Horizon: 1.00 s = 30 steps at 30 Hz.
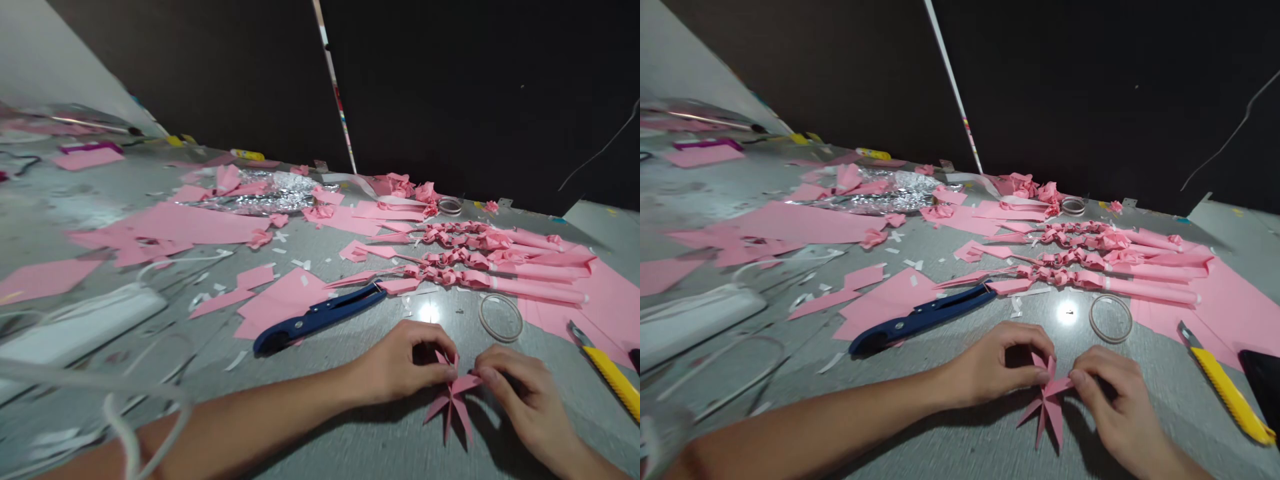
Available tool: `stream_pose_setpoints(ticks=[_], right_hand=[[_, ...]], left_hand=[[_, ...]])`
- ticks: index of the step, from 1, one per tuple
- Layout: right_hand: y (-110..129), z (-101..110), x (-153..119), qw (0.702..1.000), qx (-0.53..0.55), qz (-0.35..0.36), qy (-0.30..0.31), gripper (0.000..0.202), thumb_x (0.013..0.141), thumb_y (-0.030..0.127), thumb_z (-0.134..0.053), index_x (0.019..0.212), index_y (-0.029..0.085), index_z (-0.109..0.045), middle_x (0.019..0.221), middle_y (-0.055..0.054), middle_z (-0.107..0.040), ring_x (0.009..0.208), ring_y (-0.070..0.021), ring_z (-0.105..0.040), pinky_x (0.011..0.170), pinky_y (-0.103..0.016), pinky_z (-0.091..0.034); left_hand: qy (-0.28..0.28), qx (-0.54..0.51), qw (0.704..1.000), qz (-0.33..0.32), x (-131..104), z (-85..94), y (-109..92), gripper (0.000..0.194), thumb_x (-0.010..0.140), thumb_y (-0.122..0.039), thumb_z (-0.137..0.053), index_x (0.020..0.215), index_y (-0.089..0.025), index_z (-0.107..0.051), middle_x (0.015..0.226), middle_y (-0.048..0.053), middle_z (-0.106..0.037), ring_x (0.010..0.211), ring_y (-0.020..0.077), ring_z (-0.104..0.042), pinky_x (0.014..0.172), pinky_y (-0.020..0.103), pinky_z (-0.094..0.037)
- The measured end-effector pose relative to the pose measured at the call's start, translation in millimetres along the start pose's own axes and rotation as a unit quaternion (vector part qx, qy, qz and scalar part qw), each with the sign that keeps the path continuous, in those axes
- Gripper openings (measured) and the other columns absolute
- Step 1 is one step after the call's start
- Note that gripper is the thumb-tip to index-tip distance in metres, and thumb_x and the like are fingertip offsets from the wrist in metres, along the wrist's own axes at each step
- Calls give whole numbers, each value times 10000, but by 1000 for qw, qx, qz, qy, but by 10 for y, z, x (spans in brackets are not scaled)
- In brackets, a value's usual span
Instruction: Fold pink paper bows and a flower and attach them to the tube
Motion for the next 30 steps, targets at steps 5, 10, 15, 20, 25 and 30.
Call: stream_pose_setpoints(ticks=[5, 10, 15, 20, 25, 30], right_hand=[[-30, -17, -31, 1000, 12, -1, -3, 306, 1104, 347, -556, 882, 222, -726, 801, -29, -747, 725, -179, -715, 663, -290, -538], [-8, -21, -11, 1000, -1, -9, -12, 272, 1085, 362, -579, 926, 231, -757, 827, -34, -766, 736, -188, -725, 663, -305, -552], [-24, 23, 1, 999, 6, -33, -40, 218, 1061, 386, -631, 980, 233, -765, 895, -45, -793, 794, -199, -746, 694, -313, -576], [-29, -22, 0, 999, 18, -35, -28, 183, 1042, 400, -682, 1004, 240, -763, 883, -28, -777, 765, -183, -714, 703, -315, -566], [37, -7, 16, 999, 5, 1, -38, 110, 1043, 344, -689, 1060, 257, -754, 968, -40, -782, 908, -212, -721, 808, -374, -586], [70, 22, 20, 999, 4, 17, -43, 116, 1053, 328, -673, 1118, 276, -754, 1037, -53, -795, 998, -239, -749, 866, -427, -625]], left_hand=[[-5, 12, 1000, -8, -2, 24, -11, 232, 879, -384, -820, 956, -165, -812, 907, 60, -768, 796, 174, -669, 749, 279, -518], [-16, 24, 1000, -12, -11, 41, -46, 188, 883, -350, -801, 953, -176, -811, 920, 54, -777, 821, 178, -672, 782, 292, -515], [-33, 4, 999, 5, -25, 70, -42, 140, 872, -303, -807, 916, -172, -784, 904, 44, -756, 822, 169, -655, 789, 297, -506], [-30, -8, 999, 11, -26, 62, -45, 146, 882, -305, -820, 928, -176, -772, 909, 39, -752, 823, 169, -649, 789, 302, -499], [-49, -1, 998, -28, -22, 87, -89, 112, 912, -295, -827, 937, -191, -796, 948, 45, -771, 897, 184, -694, 860, 321, -513], [-77, 25, 995, -63, -48, 116, -129, 129, 940, -310, -814, 945, -182, -804, 932, 61, -794, 878, 193, -727, 841, 323, -559]])
Point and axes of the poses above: each hand's wrist, its own x-axis towards the middle knuckle, its own z-axis out of the back of the hand, y = z × x, the point moved 9 cm from there along x, towards the middle knuckle
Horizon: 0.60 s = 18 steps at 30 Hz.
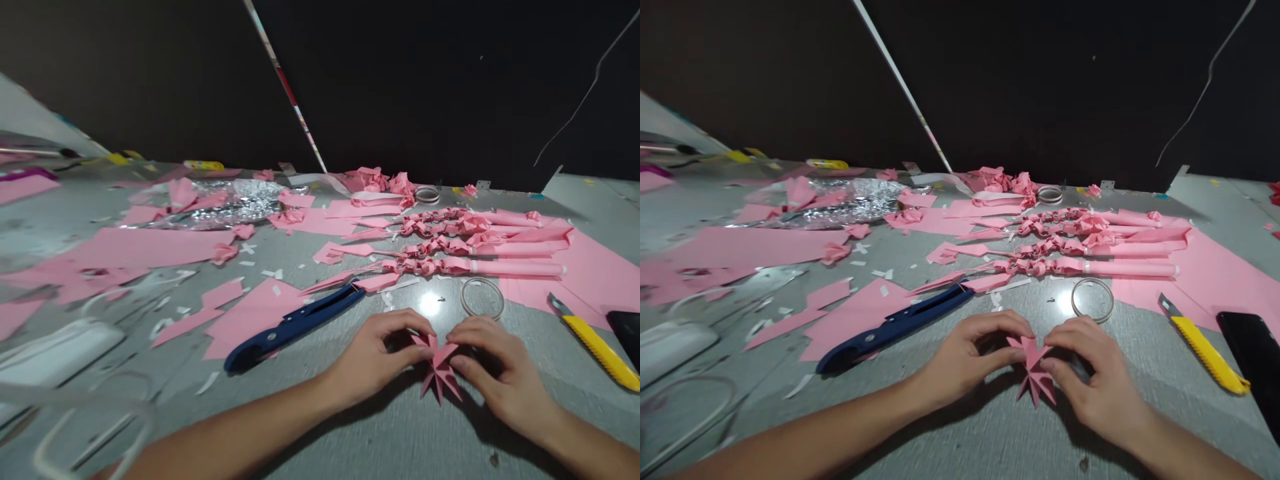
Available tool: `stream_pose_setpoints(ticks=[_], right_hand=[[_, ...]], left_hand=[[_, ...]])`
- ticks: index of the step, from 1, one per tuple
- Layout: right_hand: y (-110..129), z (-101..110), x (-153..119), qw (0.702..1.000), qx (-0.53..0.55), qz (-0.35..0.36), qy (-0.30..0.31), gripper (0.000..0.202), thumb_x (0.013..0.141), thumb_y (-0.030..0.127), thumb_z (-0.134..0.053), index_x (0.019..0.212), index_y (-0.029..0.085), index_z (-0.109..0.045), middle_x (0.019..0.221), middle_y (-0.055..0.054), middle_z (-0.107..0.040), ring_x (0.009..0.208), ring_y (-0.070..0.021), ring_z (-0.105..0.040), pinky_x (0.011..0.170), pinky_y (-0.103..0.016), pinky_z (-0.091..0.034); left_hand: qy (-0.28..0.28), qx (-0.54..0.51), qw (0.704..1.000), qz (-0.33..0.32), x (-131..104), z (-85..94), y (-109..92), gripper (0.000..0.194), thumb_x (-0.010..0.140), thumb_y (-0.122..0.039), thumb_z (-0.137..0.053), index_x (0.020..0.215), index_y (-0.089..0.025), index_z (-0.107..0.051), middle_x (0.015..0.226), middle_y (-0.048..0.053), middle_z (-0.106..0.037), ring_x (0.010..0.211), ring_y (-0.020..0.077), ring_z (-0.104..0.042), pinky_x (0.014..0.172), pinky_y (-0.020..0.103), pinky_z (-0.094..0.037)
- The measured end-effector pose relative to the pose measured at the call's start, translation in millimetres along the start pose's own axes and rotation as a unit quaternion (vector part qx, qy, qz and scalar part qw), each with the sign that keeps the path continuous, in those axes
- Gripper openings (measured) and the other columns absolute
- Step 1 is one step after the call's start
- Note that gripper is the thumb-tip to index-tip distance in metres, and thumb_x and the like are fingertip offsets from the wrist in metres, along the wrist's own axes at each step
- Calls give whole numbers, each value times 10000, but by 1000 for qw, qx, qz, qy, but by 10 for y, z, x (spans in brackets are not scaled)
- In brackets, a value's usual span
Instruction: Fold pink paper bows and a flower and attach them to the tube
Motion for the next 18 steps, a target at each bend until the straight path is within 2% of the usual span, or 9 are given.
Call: stream_pose_setpoints(ticks=[2, 4, 6, 9, 13, 18], right_hand=[[27, 26, -22, 1000, -1, -2, -6, 151, 1052, 327, -679, 1181, 282, -743, 1150, -70, -794, 1071, -245, -763, 902, -429, -642], [109, 55, -61, 1000, -7, 13, -16, 250, 1036, 320, -705, 1284, 290, -705, 1307, -90, -759, 1201, -255, -742, 990, -434, -636], [234, 58, -104, 999, -23, 46, -17, 409, 1013, 287, -727, 1411, 277, -631, 1417, -112, -706, 1309, -260, -691, 1078, -433, -605], [420, 4, -143, 993, -48, 111, 2, 531, 994, 173, -698, 1503, 221, -551, 1404, -128, -701, 1299, -244, -677, 1084, -401, -596], [533, -44, -130, 983, -54, 174, 15, 462, 992, 77, -645, 1442, 160, -579, 1271, -131, -751, 1143, -228, -709, 973, -391, -620], [550, -68, -123, 977, -47, 207, 19, 459, 978, 43, -645, 1425, 130, -589, 1184, -135, -779, 1043, -234, -716, 886, -410, -623]], left_hand=[[-12, 45, 998, -44, -42, 6, -112, 87, 964, -272, -795, 976, -186, -801, 939, 52, -798, 878, 181, -742, 837, 303, -578], [-31, 122, 984, -124, -130, -4, -315, 65, 995, -218, -755, 1047, -195, -788, 1000, 53, -798, 917, 171, -755, 856, 286, -599], [-47, 201, 953, -224, -270, -53, -551, 120, 1023, -164, -706, 1129, -185, -758, 1079, 73, -788, 978, 168, -758, 888, 279, -614], [-54, 256, 906, -333, -471, -152, -786, 133, 1058, -126, -634, 1165, -136, -712, 1094, 110, -774, 1020, 181, -759, 901, 279, -632], [-45, 259, 892, -369, -551, -218, -855, 126, 1095, -134, -561, 1136, -123, -679, 1025, 109, -774, 1011, 181, -764, 907, 271, -654], [-33, 253, 888, -382, -553, -265, -849, 135, 1100, -130, -537, 1127, -121, -669, 992, 109, -779, 989, 186, -769, 906, 292, -674]])
Point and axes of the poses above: each hand's wrist, its own x-axis towards the middle knuckle, its own z-axis out of the back of the hand, y = z × x, the point moved 9 cm from there along x, towards the middle knuckle
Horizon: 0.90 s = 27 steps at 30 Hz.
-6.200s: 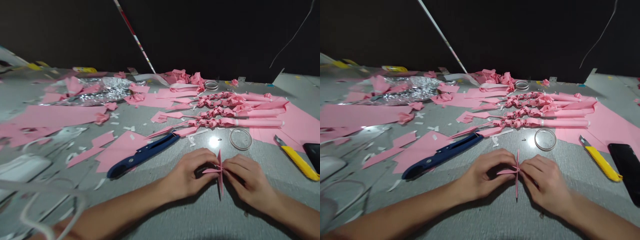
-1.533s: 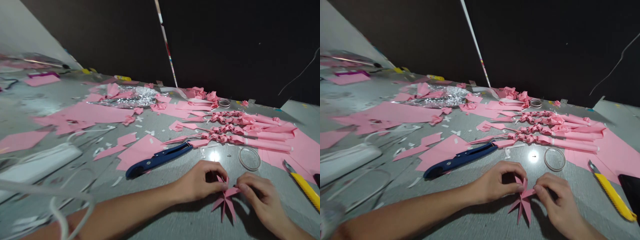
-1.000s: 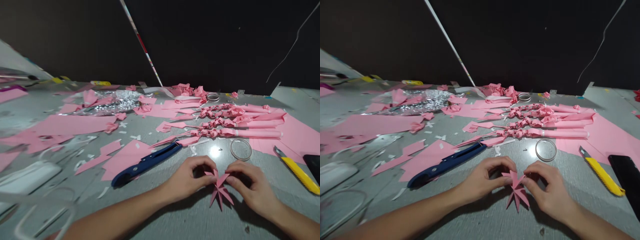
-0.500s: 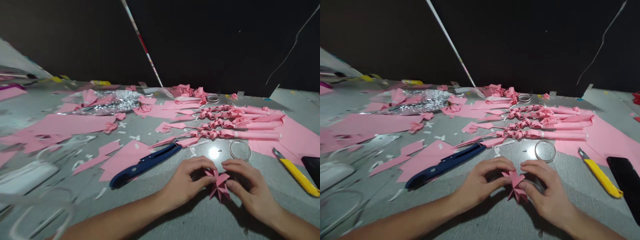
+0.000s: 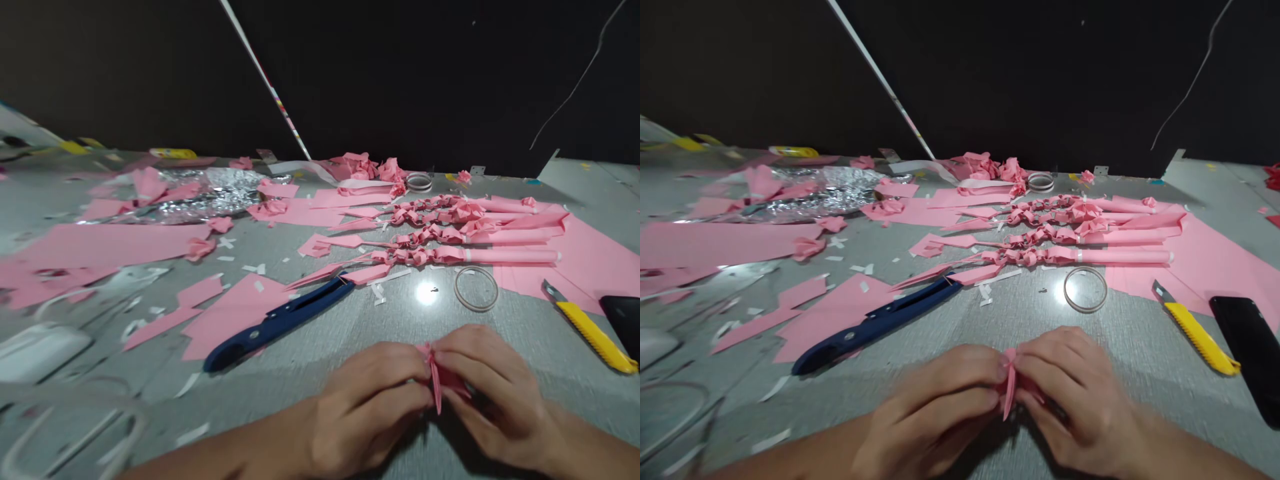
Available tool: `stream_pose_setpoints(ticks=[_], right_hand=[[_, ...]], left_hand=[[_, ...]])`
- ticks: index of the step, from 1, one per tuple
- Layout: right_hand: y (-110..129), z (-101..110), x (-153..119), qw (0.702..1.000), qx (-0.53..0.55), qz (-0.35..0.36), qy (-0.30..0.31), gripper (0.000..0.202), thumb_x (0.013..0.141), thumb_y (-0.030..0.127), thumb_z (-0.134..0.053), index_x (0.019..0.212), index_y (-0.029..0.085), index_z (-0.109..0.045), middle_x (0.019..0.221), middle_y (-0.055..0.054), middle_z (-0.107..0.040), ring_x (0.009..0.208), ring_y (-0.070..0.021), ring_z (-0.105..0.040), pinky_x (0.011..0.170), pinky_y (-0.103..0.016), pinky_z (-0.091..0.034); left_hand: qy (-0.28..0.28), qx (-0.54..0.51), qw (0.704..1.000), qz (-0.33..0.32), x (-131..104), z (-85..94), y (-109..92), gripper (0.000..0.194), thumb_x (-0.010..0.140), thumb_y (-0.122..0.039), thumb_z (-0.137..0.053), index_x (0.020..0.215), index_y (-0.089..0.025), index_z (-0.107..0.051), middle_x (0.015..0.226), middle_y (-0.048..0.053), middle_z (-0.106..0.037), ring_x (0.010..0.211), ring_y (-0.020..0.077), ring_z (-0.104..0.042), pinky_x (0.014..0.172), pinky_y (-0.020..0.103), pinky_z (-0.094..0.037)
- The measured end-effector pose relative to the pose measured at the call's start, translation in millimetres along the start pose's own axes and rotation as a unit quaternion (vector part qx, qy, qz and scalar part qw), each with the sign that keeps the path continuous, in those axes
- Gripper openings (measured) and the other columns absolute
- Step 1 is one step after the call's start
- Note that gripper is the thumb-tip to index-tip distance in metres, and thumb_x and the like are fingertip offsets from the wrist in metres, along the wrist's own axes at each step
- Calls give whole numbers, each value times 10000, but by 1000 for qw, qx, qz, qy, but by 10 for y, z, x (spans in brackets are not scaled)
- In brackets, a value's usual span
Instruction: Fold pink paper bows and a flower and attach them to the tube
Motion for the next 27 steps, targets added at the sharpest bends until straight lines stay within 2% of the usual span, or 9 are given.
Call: stream_pose_setpoints(ticks=[7, 11, 14, 24, 27], right_hand=[[50, -11, -9, 999, -31, 28, 11, 395, 974, 34, -625, 1366, 81, -631, 1166, -162, -796, 1063, -233, -723, 914, -408, -621], [76, 10, -14, 997, -62, 50, 6, 320, 986, 37, -614, 1300, 61, -664, 1164, -166, -808, 1096, -219, -725, 951, -386, -605], [73, 3, -32, 996, -75, 56, 7, 309, 982, 30, -607, 1283, 54, -674, 1172, -164, -812, 1121, -221, -725, 971, -385, -597], [56, -38, -84, 994, -95, 53, 23, 358, 983, 31, -571, 1320, 82, -679, 1203, -144, -804, 1136, -227, -724, 996, -410, -578], [64, -26, -73, 993, -102, 55, 18, 321, 975, 35, -586, 1273, 85, -694, 1170, -138, -808, 1110, -232, -726, 989, -409, -579]], left_hand=[[12, 2, 1000, 11, -34, -28, 22, 110, 1076, -126, -584, 1140, -109, -672, 986, 117, -779, 974, 197, -776, 914, 292, -675], [17, 13, 1000, 17, -37, -15, 33, 161, 1062, -169, -628, 1216, -149, -669, 964, 110, -797, 935, 209, -790, 873, 308, -690], [23, 12, 999, 18, -40, -15, 39, 186, 1082, -190, -589, 1251, -175, -664, 941, 107, -795, 905, 208, -787, 841, 318, -691], [39, 5, 999, 8, -41, -39, 35, 146, 1088, -170, -577, 1189, -133, -675, 968, 113, -785, 934, 198, -760, 866, 311, -673], [25, 10, 1000, 14, -28, -32, 43, 128, 1086, -183, -585, 1166, -138, -675, 987, 110, -782, 942, 197, -751, 864, 320, -665]])
Point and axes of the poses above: each hand's wrist, its own x-axis towards the middle knuckle, its own z-axis out of the back of the hand, y = z × x, the point moved 9 cm from there along x, towards the middle knuckle
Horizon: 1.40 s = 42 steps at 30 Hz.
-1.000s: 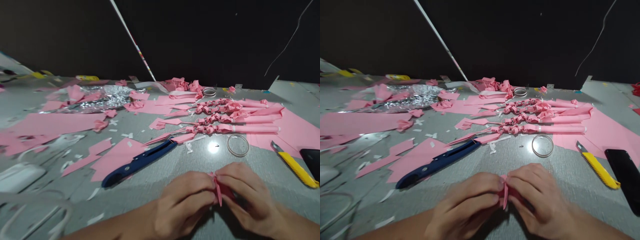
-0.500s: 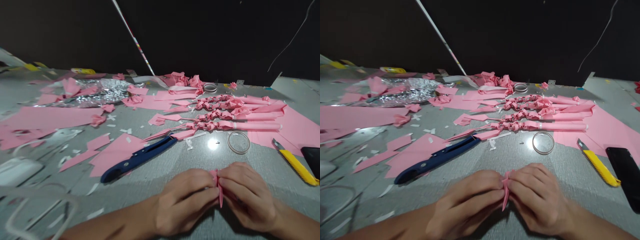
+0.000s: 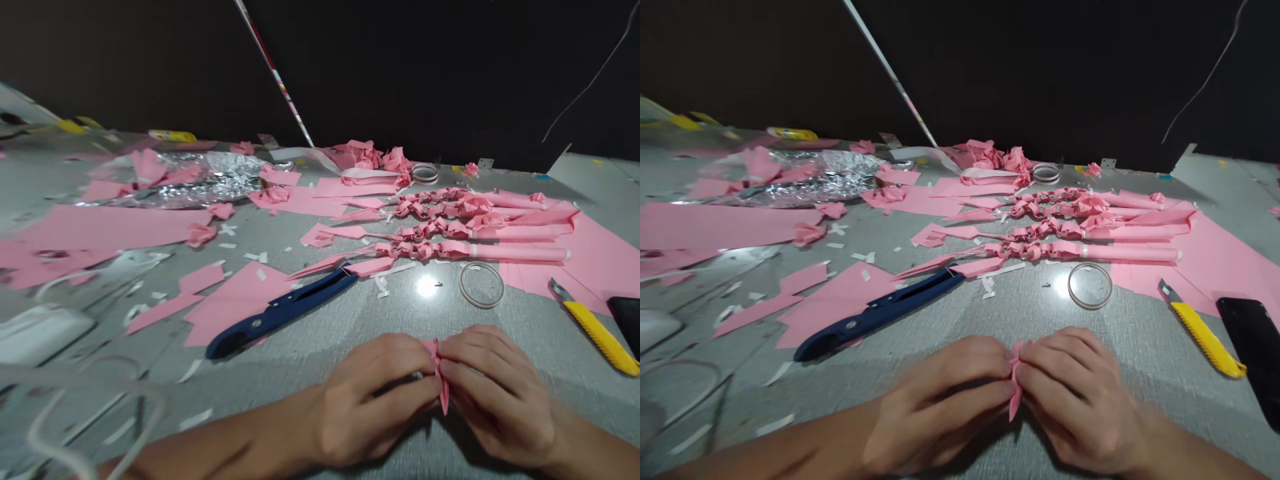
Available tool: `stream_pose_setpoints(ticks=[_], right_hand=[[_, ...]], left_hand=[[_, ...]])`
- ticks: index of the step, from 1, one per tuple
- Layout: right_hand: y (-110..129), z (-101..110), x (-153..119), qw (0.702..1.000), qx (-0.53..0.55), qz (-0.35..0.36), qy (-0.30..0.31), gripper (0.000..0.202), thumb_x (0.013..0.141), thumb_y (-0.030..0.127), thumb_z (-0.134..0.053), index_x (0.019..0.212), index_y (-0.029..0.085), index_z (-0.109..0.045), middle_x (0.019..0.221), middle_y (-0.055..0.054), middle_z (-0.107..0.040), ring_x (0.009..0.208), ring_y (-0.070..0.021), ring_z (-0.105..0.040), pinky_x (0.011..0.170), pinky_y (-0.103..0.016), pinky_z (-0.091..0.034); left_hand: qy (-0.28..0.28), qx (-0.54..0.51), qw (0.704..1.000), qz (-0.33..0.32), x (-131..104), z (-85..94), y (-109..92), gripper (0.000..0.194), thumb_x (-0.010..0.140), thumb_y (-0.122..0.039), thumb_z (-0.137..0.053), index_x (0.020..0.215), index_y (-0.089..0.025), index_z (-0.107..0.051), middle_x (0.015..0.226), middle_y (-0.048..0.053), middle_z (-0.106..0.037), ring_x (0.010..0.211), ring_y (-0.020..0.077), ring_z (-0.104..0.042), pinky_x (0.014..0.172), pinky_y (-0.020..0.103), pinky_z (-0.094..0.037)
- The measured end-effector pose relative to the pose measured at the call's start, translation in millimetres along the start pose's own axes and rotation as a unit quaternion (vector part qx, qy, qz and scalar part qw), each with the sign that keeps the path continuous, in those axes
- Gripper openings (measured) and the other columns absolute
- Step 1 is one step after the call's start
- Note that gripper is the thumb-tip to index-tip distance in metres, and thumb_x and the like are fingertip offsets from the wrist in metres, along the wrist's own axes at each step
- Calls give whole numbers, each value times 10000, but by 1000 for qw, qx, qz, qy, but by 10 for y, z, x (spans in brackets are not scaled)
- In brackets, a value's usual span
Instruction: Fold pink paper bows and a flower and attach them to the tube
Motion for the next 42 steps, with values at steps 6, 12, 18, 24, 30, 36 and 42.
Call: stream_pose_setpoints(ticks=[6, 12, 18, 24, 30, 36, 42], right_hand=[[-95, 4, 46, 987, 121, -101, -26, 287, 939, 57, -653, 1213, 143, -662, 1076, -98, -774, 974, -206, -725, 863, -362, -616], [-361, -163, -18, 893, 276, -354, 30, 60, 973, 253, -739, 978, 237, -682, 918, -5, -732, 842, -171, -695, 780, -305, -566], [-476, -422, -176, 758, 463, -453, 71, 341, 833, 459, -897, 900, 198, -690, 822, 5, -681, 743, -152, -606, 688, -277, -473], [-592, -553, -344, 648, 533, -542, 55, 425, 669, 467, -1006, 789, 182, -714, 752, 11, -665, 715, -140, -557, 682, -283, -403], [-627, -516, -330, 653, 522, -546, 52, 356, 696, 446, -986, 798, 198, -752, 735, 24, -666, 705, -137, -557, 696, -285, -408], [-633, -538, -340, 657, 530, -533, 61, 329, 704, 427, -985, 767, 197, -759, 687, 28, -656, 638, -129, -545, 629, -279, -396], [-609, -537, -311, 626, 566, -533, 59, 260, 704, 323, -979, 816, 196, -783, 762, 10, -723, 722, -137, -628, 731, -276, -470]], left_hand=[[-12, -83, 991, 100, 56, -18, 143, 78, 996, -120, -671, 1043, -183, -672, 974, 64, -770, 919, 191, -733, 859, 340, -614], [15, -238, 908, 345, -22, -133, 454, 64, 928, -220, -778, 900, -198, -725, 841, -3, -747, 798, 152, -687, 776, 269, -517], [60, -377, 804, 457, -219, -437, 637, 240, 871, -394, -836, 873, -165, -765, 824, 14, -737, 777, 151, -632, 762, 269, -482], [79, -477, 737, 472, -284, -585, 703, 405, 825, -537, -885, 900, -144, -819, 792, 33, -720, 741, 151, -617, 721, 271, -453], [83, -490, 729, 471, -238, -544, 703, 351, 906, -513, -793, 850, -167, -815, 808, 45, -728, 801, 195, -640, 840, 340, -480], [115, -491, 742, 442, -285, -623, 755, 379, 863, -537, -846, 844, -160, -820, 842, 48, -711, 789, 180, -632, 741, 298, -474], [133, -473, 744, 452, -247, -596, 746, 426, 902, -565, -820, 868, -143, -778, 835, 24, -675, 795, 156, -597, 765, 284, -430]])
Point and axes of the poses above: each hand's wrist, its own x-axis towards the middle knuckle, its own z-axis out of the back of the hand, y = z × x, the point moved 9 cm from there along x, towards the middle knuckle
